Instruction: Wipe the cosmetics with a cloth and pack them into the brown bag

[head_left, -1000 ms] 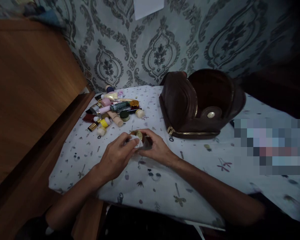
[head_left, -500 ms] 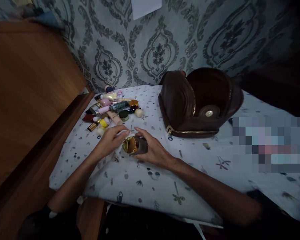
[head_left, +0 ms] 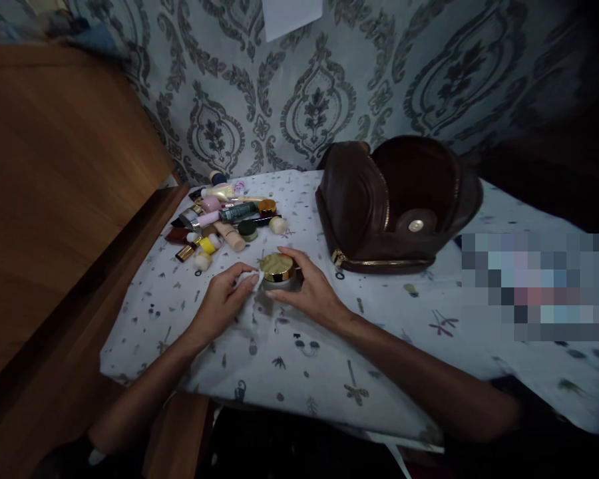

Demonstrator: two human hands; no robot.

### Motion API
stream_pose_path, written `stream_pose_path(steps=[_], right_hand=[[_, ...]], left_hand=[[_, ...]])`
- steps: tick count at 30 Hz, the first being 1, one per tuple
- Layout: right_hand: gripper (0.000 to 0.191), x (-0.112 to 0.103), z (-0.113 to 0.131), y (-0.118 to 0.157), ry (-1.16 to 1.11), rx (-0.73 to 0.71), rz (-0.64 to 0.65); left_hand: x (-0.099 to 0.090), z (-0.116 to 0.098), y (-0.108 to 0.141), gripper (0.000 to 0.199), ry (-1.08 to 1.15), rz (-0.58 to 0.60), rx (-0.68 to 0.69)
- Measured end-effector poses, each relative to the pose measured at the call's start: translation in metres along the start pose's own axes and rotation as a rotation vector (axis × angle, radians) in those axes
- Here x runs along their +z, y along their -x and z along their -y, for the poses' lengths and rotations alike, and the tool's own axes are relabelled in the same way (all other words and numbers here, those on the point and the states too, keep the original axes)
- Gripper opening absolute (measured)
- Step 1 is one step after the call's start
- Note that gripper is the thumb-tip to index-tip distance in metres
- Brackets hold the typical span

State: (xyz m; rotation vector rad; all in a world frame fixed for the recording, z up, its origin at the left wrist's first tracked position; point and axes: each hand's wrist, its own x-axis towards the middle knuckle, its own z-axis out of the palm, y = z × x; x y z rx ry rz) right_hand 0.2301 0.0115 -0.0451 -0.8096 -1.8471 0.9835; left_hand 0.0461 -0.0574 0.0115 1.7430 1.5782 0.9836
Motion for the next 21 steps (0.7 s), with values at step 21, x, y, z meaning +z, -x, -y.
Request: stream_pose_path(steps=[21], right_hand=[[0.044, -0.008, -0.006, -0.004, -0.07, -0.006, 0.113]], left_hand=[[0.0, -0.013, -0.018, 0.012, -0.342, -0.047, 0.251]])
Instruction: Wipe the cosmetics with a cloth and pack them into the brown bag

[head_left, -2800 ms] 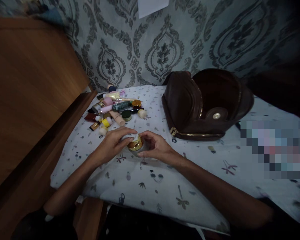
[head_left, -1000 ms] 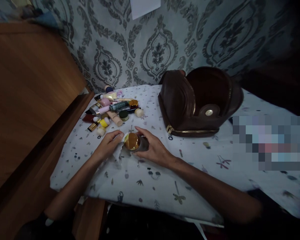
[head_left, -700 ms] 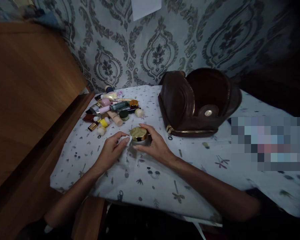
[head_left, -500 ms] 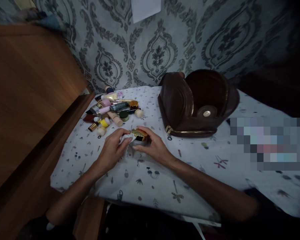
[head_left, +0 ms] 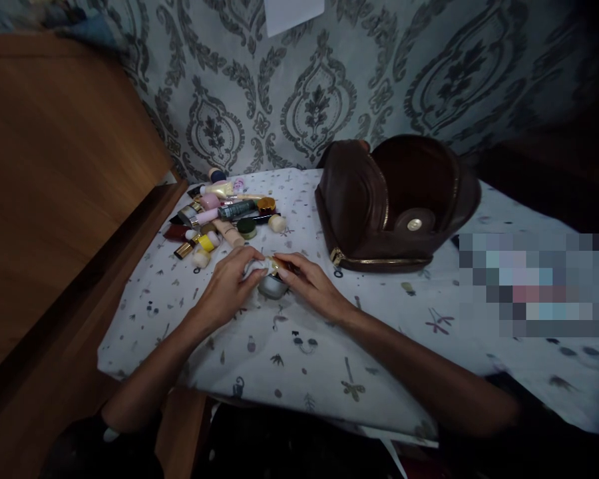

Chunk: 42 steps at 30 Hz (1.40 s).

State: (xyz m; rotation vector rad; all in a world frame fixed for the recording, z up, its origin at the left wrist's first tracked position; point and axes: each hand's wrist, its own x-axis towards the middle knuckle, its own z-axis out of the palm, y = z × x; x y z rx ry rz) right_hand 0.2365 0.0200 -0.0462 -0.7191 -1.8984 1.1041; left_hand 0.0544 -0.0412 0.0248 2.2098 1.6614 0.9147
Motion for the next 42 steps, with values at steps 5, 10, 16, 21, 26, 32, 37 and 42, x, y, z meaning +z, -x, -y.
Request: stream_pose_path(steps=[5, 10, 16, 21, 26, 32, 37, 42], right_hand=[[0.047, 0.0, -0.001, 0.0, -0.023, 0.049, -0.002], [0.048, 0.001, 0.0, 0.0, -0.061, 0.068, 0.001], [0.045, 0.002, -0.003, 0.0, -0.043, 0.047, -0.012], [0.043, 0.001, -0.004, 0.0, -0.035, 0.037, -0.024], [0.044, 0.001, -0.004, 0.0, -0.039, 0.047, -0.018], [0.044, 0.001, -0.003, 0.0, -0.076, 0.063, -0.017], [0.047, 0.001, -0.004, 0.0, -0.104, 0.086, -0.019], [0.046, 0.001, -0.003, 0.0, -0.101, 0.086, -0.02]], left_hand=[[-0.005, 0.003, -0.004, 0.017, 0.02, 0.0, -0.039], [-0.008, 0.013, -0.004, 0.026, -0.125, -0.056, 0.04], [-0.004, 0.012, -0.003, 0.032, -0.248, 0.095, 0.163], [-0.008, 0.008, -0.001, 0.038, -0.093, 0.182, 0.127], [-0.015, 0.012, 0.003, 0.062, -0.029, 0.27, 0.151], [-0.012, 0.02, 0.0, 0.047, 0.114, 0.235, 0.132], [-0.005, 0.021, -0.002, 0.034, 0.189, 0.114, -0.001], [-0.002, 0.023, 0.0, 0.025, 0.182, 0.032, 0.008]])
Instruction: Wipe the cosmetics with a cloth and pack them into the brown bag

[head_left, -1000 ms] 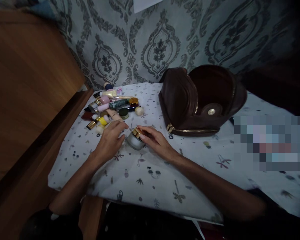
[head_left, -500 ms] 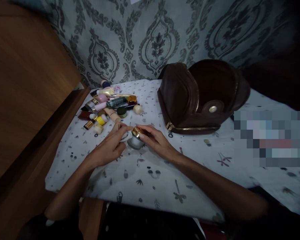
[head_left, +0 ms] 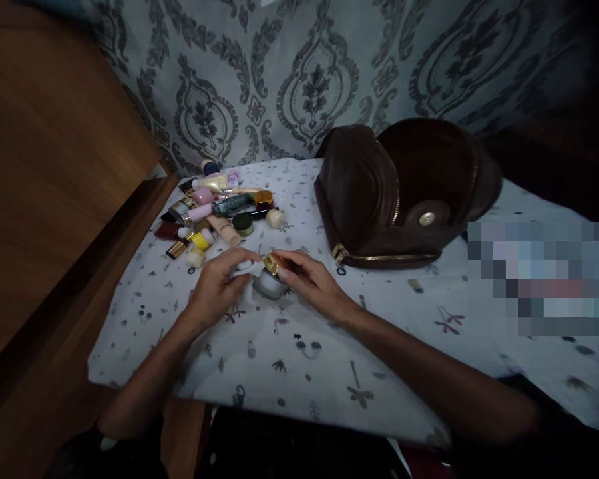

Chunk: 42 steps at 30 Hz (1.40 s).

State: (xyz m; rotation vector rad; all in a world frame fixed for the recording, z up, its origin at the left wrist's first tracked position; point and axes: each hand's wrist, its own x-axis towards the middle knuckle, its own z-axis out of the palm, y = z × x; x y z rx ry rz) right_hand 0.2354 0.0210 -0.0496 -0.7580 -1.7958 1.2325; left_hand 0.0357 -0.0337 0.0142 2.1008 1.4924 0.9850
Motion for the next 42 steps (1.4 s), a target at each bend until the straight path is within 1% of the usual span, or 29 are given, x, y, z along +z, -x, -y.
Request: stream_pose_path(steps=[5, 7, 11, 13, 16, 21, 25, 28, 32, 35, 42], right_hand=[[0.047, 0.0, 0.004, 0.001, 0.015, 0.011, 0.009], [0.048, -0.001, 0.005, 0.001, 0.02, 0.014, 0.011], [0.054, -0.001, 0.005, 0.001, 0.048, 0.015, 0.015], [0.053, -0.002, 0.005, 0.001, 0.081, -0.008, 0.026], [0.049, -0.002, 0.006, 0.001, 0.139, -0.044, 0.048], [0.048, -0.003, 0.012, 0.001, 0.18, -0.05, 0.075], [0.046, -0.004, 0.013, 0.001, 0.185, -0.048, 0.084], [0.044, -0.003, 0.011, 0.0, 0.178, -0.049, 0.075], [0.043, -0.003, 0.005, -0.002, 0.09, 0.008, 0.021], [0.044, -0.004, 0.002, -0.003, 0.062, 0.046, 0.014], [0.044, -0.003, 0.003, -0.002, -0.037, 0.108, 0.0]], left_hand=[[0.006, 0.003, 0.003, 0.029, -0.05, -0.063, 0.057], [0.008, 0.001, 0.006, 0.031, -0.063, -0.065, 0.062], [0.012, -0.006, 0.013, 0.028, -0.091, -0.039, 0.074], [0.013, -0.007, 0.015, 0.026, -0.106, -0.066, 0.076], [0.016, -0.003, 0.015, 0.023, -0.111, -0.117, 0.089], [0.015, 0.007, 0.014, 0.017, -0.069, -0.164, 0.173], [0.011, 0.01, 0.014, 0.015, -0.066, -0.13, 0.248], [0.008, 0.011, 0.015, 0.017, -0.084, -0.105, 0.278], [0.005, 0.014, 0.019, 0.019, -0.089, -0.062, 0.276], [0.004, 0.016, 0.02, 0.019, -0.075, -0.046, 0.256], [0.003, 0.016, 0.018, 0.011, -0.058, -0.039, 0.134]])
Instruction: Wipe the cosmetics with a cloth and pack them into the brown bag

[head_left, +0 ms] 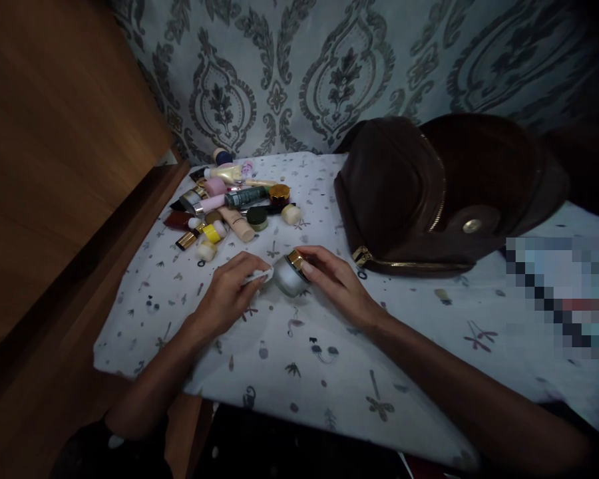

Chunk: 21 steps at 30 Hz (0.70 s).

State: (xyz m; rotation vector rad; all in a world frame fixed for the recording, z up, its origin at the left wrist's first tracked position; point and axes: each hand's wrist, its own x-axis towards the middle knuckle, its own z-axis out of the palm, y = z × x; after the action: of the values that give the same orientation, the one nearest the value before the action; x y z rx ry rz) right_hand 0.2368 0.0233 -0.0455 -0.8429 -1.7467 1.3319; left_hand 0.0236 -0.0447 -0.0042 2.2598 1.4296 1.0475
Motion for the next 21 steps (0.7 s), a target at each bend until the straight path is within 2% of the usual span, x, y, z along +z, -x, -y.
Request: stream_pose_path(steps=[9, 13, 18, 21], right_hand=[[0.045, -0.005, -0.001, 0.001, 0.025, -0.137, 0.067], [0.046, -0.006, 0.0, 0.001, 0.1, -0.185, 0.087], [0.046, -0.002, 0.005, 0.005, 0.202, -0.298, 0.118], [0.046, 0.0, 0.007, 0.006, 0.237, -0.311, 0.11]], left_hand=[[0.002, 0.003, 0.0, 0.012, -0.008, -0.002, -0.049], [0.003, 0.0, -0.001, 0.012, -0.026, -0.034, -0.013], [0.003, -0.012, -0.009, 0.012, -0.048, -0.067, 0.052], [0.003, -0.019, -0.011, 0.013, -0.081, -0.066, 0.096]])
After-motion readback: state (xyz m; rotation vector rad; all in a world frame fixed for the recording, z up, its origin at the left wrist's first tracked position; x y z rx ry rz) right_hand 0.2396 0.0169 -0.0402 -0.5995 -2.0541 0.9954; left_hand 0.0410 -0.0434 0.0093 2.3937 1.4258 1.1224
